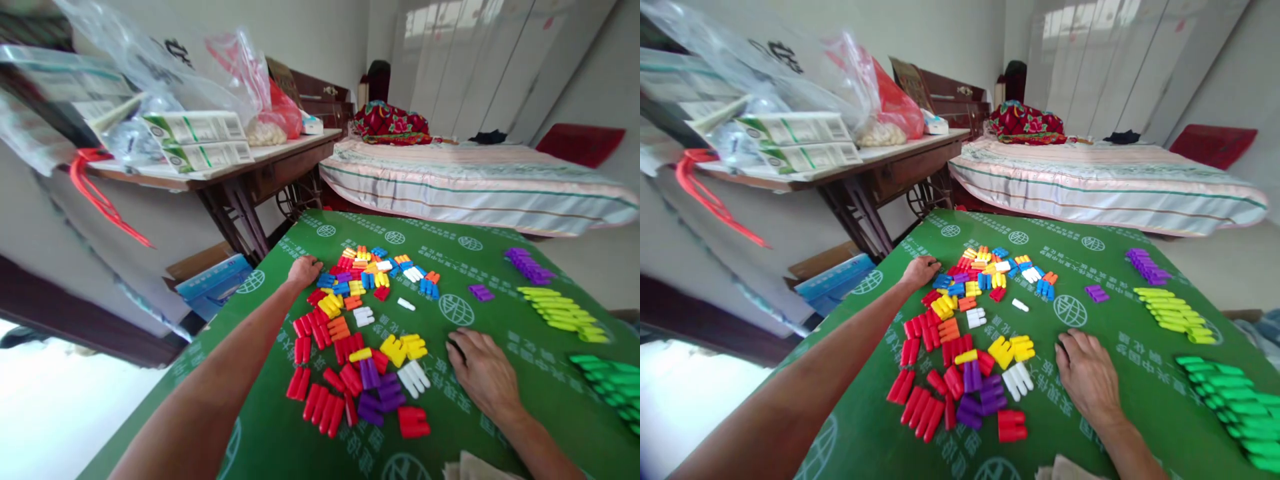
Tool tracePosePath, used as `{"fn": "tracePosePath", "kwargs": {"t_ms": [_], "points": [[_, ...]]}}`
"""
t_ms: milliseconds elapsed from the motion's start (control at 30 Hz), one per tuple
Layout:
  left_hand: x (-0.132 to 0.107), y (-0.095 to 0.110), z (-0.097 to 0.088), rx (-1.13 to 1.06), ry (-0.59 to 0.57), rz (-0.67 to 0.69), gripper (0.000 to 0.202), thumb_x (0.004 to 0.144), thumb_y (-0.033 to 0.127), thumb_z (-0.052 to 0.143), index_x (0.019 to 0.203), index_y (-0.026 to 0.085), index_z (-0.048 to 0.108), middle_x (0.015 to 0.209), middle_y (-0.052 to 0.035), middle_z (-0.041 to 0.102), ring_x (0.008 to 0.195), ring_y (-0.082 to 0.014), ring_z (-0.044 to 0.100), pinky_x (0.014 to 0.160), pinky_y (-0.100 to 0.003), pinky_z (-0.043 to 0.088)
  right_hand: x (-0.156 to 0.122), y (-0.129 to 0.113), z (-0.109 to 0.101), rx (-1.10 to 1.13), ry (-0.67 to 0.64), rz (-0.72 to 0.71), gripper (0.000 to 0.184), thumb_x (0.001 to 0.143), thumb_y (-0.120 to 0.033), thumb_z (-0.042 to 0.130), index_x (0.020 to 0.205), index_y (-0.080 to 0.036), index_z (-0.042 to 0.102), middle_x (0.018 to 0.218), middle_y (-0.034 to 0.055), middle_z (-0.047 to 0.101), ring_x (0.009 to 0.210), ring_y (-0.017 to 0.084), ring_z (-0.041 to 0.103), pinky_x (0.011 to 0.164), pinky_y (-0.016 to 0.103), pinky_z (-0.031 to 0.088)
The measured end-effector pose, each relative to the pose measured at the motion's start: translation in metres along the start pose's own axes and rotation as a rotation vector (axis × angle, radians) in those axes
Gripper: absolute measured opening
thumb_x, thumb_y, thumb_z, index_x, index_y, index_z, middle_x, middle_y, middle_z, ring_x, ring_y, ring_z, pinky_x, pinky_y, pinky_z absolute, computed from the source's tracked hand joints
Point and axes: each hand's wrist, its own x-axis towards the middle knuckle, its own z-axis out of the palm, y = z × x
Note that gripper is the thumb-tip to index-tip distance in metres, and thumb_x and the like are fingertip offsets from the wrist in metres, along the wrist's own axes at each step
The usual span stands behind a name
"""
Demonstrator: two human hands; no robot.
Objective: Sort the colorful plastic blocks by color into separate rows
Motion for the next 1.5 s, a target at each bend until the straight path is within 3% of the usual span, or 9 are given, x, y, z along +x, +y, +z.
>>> {"fn": "tracePosePath", "kwargs": {"t_ms": [200,300,433,500,600,800,1067,1367,1500], "points": [[-0.054,0.022,-0.008,-0.093,0.059,0.169,0.027,0.091,0.035,0.051,0.106,0.014,0.061,0.106,-0.0073,0.065,0.096,-0.0195,0.062,0.086,-0.041,0.052,0.001,0.0,-0.002,-0.002,-0.009,0.031,0.027,0.091,-0.03,0.046,0.095,-0.015,0.068,0.101,0.0097,0.068,0.09,0.025,0.057,0.081,0.035,0.045],[-0.102,0.037,-0.013,-0.137,0.068,0.367,0.024,0.092,0.028,0.045,0.103,0.017,0.064,0.111,-0.0089,0.066,0.107,-0.0197,0.06,0.096,-0.036,0.048,0.002,0.0,-0.002,0.01,-0.008,0.038,0.025,0.09,-0.029,0.048,0.094,-0.015,0.069,0.1,0.0092,0.068,0.088,0.024,0.056,0.079,0.035,0.044],[-0.175,0.055,-0.019,-0.156,-0.021,0.633,0.031,0.086,0.034,0.053,0.112,0.02,0.062,0.12,-0.0082,0.065,0.116,-0.0212,0.057,0.1,-0.035,0.046,0.002,0.001,-0.003,0.025,-0.019,0.05,0.024,0.09,-0.028,0.049,0.093,-0.015,0.069,0.1,0.0092,0.068,0.088,0.024,0.055,0.078,0.034,0.044],[-0.205,0.062,-0.02,-0.088,-0.088,0.762,0.037,0.085,0.036,0.053,0.118,0.019,0.06,0.127,-0.0113,0.061,0.123,-0.0256,0.051,0.105,-0.042,0.043,0.003,0.001,-0.004,0.034,-0.033,0.057,0.024,0.09,-0.028,0.048,0.093,-0.016,0.069,0.099,0.009,0.068,0.088,0.023,0.055,0.077,0.034,0.044],[-0.234,0.068,-0.018,0.047,-0.159,0.81,0.052,0.083,0.038,0.057,0.129,0.017,0.052,0.139,-0.0147,0.051,0.134,-0.0322,0.04,0.109,-0.053,0.035,0.003,0.001,-0.004,0.051,-0.047,0.068,0.024,0.09,-0.028,0.048,0.093,-0.016,0.068,0.099,0.0086,0.067,0.088,0.023,0.055,0.076,0.034,0.044],[-0.251,0.076,-0.004,0.169,-0.19,0.831,0.051,0.086,0.034,0.053,0.134,0.019,0.045,0.147,-0.0128,0.042,0.137,-0.0313,0.036,0.11,-0.057,0.033,0.004,0.002,-0.003,0.088,-0.047,0.085,0.024,0.09,-0.028,0.048,0.093,-0.017,0.069,0.1,0.0088,0.067,0.09,0.023,0.054,0.076,0.034,0.043],[-0.258,0.083,0.008,0.242,0.047,0.929,0.033,0.089,0.019,0.043,0.12,0.016,0.055,0.13,-0.0114,0.059,0.122,-0.0265,0.052,0.104,-0.045,0.044,0.006,0.001,-0.002,0.143,-0.028,0.1,0.021,0.089,-0.027,0.049,0.088,-0.019,0.069,0.099,0.0076,0.067,0.089,0.022,0.054,0.077,0.033,0.042],[-0.252,0.095,0.016,0.204,0.096,0.942,0.029,0.09,0.017,0.042,0.114,0.014,0.057,0.111,-0.0107,0.066,0.103,-0.0238,0.061,0.088,-0.039,0.056,0.007,0.002,0.0,0.186,-0.024,0.124,0.02,0.088,-0.025,0.049,0.086,-0.019,0.068,0.1,0.0074,0.066,0.09,0.022,0.053,0.078,0.033,0.042],[-0.245,0.101,0.023,0.22,0.096,0.943,0.031,0.09,0.015,0.041,0.116,0.014,0.058,0.115,-0.0113,0.065,0.108,-0.0235,0.06,0.093,-0.039,0.054,0.009,0.002,-0.001,0.213,-0.026,0.139,0.019,0.088,-0.024,0.049,0.084,-0.021,0.067,0.101,0.007,0.066,0.089,0.022,0.054,0.075,0.033,0.043]]}}
